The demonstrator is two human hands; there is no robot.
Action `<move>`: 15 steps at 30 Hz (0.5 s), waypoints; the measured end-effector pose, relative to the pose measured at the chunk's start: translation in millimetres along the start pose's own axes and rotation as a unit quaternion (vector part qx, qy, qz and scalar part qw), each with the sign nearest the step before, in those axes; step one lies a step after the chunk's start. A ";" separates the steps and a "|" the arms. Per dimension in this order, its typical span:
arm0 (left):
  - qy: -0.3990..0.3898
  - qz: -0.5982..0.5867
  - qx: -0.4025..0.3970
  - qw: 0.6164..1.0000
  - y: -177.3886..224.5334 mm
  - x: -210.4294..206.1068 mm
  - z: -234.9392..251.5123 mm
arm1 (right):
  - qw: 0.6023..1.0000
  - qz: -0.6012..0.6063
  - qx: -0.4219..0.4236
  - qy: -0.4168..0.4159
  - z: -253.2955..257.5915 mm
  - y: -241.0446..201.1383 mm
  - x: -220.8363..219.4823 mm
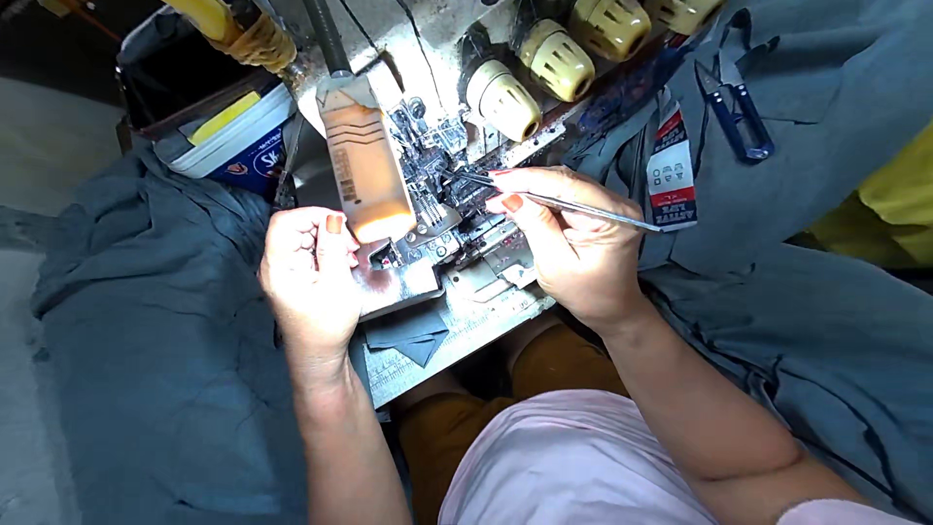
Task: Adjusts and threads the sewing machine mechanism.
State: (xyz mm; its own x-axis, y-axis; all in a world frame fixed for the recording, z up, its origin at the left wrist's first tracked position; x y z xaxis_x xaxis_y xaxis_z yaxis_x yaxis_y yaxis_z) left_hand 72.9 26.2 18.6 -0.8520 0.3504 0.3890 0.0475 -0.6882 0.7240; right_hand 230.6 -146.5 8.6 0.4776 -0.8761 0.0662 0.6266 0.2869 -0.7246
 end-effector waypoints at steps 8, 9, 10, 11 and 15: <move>0.005 -0.009 -0.004 1.000 -0.2 3.0 -1.2 | 1.000 0.027 -0.008 -0.005 -0.2 1.1 -1.6; 0.008 -0.007 -0.002 1.000 -0.3 3.2 -1.2 | 0.999 0.029 -0.015 -0.006 -0.7 1.8 -1.2; 0.013 -0.008 0.001 1.000 -0.5 3.5 -1.2 | 0.999 0.034 -0.019 -0.005 -1.3 2.3 -0.6; 0.019 -0.008 0.004 1.000 -0.7 3.7 -1.2 | 0.999 0.037 -0.023 -0.003 -2.0 2.6 0.1; 0.027 0.018 0.010 0.999 -1.8 6.1 -1.5 | 0.997 0.066 -0.035 0.003 -6.0 -1.2 11.8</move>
State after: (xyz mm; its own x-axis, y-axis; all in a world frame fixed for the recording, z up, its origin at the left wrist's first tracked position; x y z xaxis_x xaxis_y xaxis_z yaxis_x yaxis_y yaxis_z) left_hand 66.8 28.6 18.8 -0.8767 0.2896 0.3840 0.0895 -0.6862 0.7218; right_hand 231.8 -159.5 6.1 0.5489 -0.8350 -0.0377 0.5138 0.3726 -0.7728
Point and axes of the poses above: each hand's wrist, its own z-axis towards the middle knuckle, its own x-axis out of the back of the hand, y = z × x, the point moved 6 cm from there along z, towards the middle knuckle, and after that the axes turned 4 degrees about y, right-handed, at the moved point
